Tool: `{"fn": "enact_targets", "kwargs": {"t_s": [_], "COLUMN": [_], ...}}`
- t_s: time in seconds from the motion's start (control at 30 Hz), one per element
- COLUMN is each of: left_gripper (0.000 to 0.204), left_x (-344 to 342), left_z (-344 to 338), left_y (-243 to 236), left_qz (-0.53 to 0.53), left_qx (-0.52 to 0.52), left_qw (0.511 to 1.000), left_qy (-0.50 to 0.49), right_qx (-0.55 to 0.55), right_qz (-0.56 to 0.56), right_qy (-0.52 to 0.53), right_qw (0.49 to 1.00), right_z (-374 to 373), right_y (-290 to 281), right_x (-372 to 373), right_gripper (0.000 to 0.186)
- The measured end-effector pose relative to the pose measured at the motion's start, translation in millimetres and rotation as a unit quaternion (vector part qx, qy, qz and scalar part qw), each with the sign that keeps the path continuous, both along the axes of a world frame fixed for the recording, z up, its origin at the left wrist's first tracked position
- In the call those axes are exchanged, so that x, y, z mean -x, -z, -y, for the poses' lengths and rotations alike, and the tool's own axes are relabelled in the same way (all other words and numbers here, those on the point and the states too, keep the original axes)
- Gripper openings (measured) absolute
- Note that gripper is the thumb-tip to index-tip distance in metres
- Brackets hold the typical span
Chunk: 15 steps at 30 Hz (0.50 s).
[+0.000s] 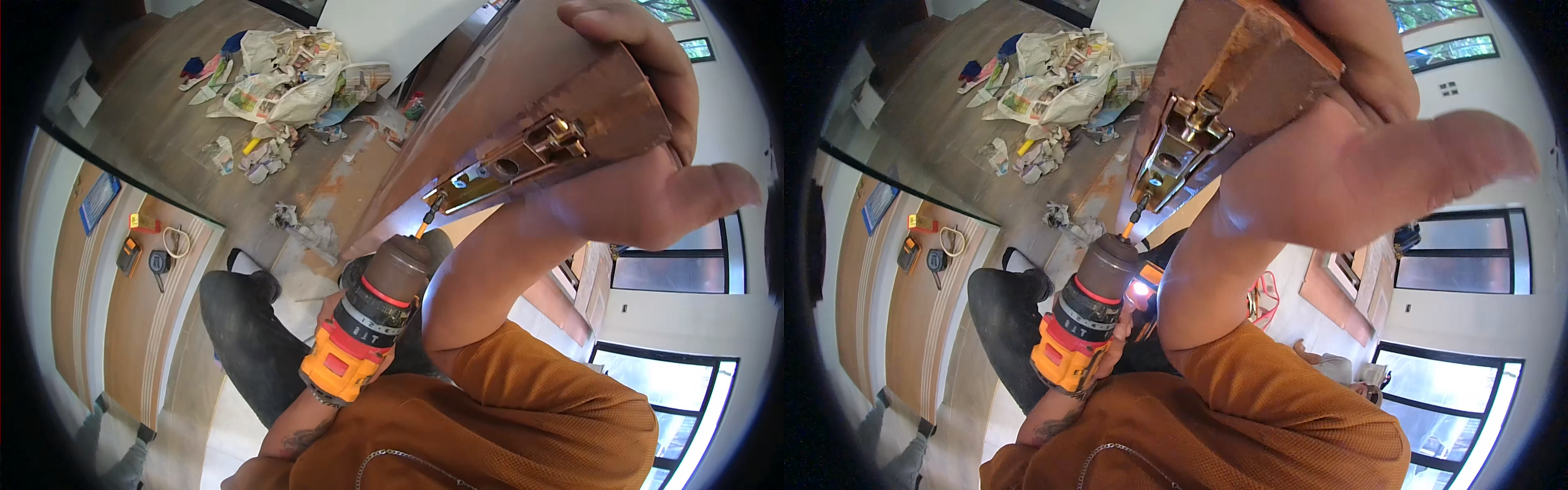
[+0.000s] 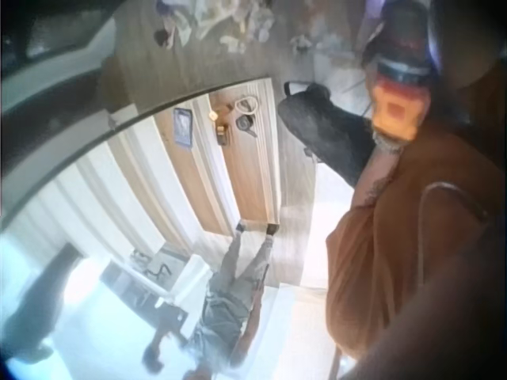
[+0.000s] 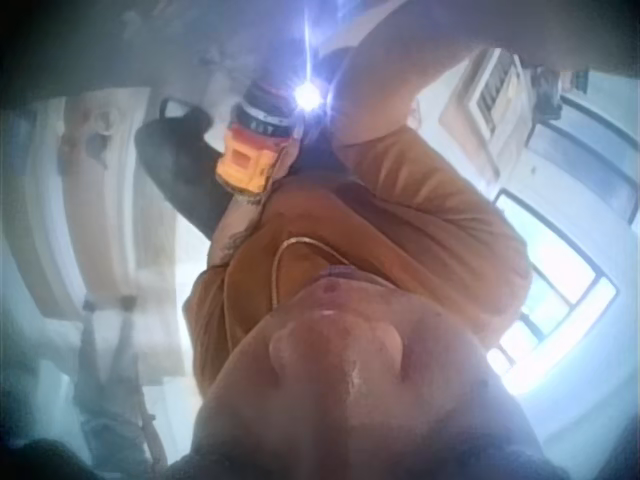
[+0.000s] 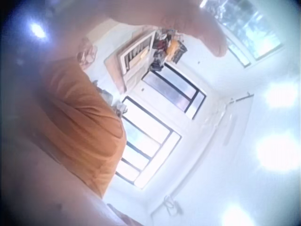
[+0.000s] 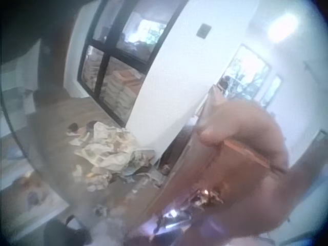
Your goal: The person uses a chisel and hammer to remove wood from a door, then inserts a lock mechanism and secures it using a power drill.
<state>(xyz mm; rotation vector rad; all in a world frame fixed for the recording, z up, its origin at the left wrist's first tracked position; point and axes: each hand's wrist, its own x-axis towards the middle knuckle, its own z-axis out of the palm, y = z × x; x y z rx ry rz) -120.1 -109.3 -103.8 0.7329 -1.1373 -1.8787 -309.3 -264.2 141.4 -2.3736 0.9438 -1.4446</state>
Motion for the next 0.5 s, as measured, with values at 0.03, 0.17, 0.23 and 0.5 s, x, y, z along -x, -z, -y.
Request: {"fn": "enact_targets", "kwargs": {"t_s": [0.03,0.17,0.23,0.5], "left_gripper": [0.023,0.037,0.045,0.046], "left_x": [-2,-19,-34,-37], "left_z": [1,11,7,24], "left_y": [0,-29,-37,-54], "left_qz": [0.047,0.319,0.241,0.312], "left_qx": [0.019,-0.036,0.195,-0.026], "left_qw": [0.999,0.946,0.950,0.946], "left_qy": [0.006,-0.040,0.046,0.088], "right_qx": [-0.012,-0.069,-0.089,-0.140], "right_qz": [-0.020,-0.079,-0.124,-0.165], "right_qy": [0.007,0.004,0.032,0.056], "right_qw": [1.000,0.994,0.988,0.975], "right_z": [0,10,1,3], "right_y": [-3,0,-22,-22], "right_x": [2,-3,7,8], "right_gripper": [0.101,0.101,0.101,0.101]}}
